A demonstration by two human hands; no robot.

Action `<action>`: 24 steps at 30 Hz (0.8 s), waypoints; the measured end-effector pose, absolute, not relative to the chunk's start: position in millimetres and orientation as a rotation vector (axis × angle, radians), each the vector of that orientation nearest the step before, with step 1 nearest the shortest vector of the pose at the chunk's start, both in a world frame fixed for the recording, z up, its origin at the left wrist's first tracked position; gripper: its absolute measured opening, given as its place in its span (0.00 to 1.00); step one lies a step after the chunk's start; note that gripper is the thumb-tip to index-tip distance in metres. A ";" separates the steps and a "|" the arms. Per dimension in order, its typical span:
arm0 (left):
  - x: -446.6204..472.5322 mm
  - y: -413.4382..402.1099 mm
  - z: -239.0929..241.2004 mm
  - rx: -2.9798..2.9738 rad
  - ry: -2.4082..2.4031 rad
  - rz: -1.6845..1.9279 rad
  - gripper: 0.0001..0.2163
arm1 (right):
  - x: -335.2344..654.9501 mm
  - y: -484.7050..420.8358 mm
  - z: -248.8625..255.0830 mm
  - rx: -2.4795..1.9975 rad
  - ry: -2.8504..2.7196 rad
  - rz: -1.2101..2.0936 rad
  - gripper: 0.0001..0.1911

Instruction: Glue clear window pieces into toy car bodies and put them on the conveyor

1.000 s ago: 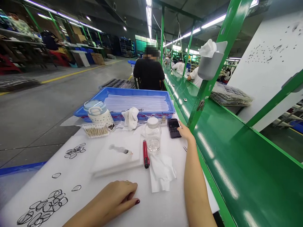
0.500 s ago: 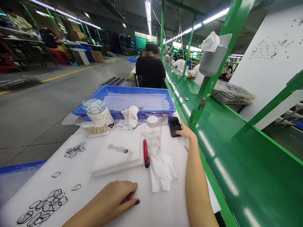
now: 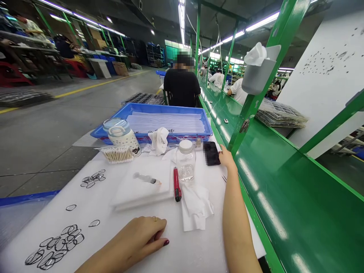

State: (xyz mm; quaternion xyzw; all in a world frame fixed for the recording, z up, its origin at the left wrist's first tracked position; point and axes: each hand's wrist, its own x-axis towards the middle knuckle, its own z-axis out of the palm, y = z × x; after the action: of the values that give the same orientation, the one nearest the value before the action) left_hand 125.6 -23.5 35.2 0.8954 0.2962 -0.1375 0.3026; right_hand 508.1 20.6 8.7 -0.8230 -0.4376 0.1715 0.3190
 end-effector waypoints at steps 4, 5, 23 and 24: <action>124.9 -23.5 33.5 2.386 0.787 -0.362 0.12 | 507.3 19.9 8.5 -2.165 -1.156 0.456 0.20; 124.4 -23.7 33.2 2.389 0.784 -0.357 0.12 | 506.9 19.9 8.5 -2.166 -1.158 0.459 0.20; 124.3 -23.7 31.2 2.383 0.779 -0.347 0.12 | 495.2 23.7 11.6 -2.225 -1.170 0.469 0.24; 124.0 -23.8 30.9 2.381 0.778 -0.345 0.12 | 495.1 23.8 11.7 -2.225 -1.168 0.472 0.24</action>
State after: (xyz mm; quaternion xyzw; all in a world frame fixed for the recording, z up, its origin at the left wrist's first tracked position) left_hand 124.0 -23.8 30.9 0.8978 0.2933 -0.1302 0.3018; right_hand 495.1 23.8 11.7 -0.8334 -0.4373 0.1767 0.2882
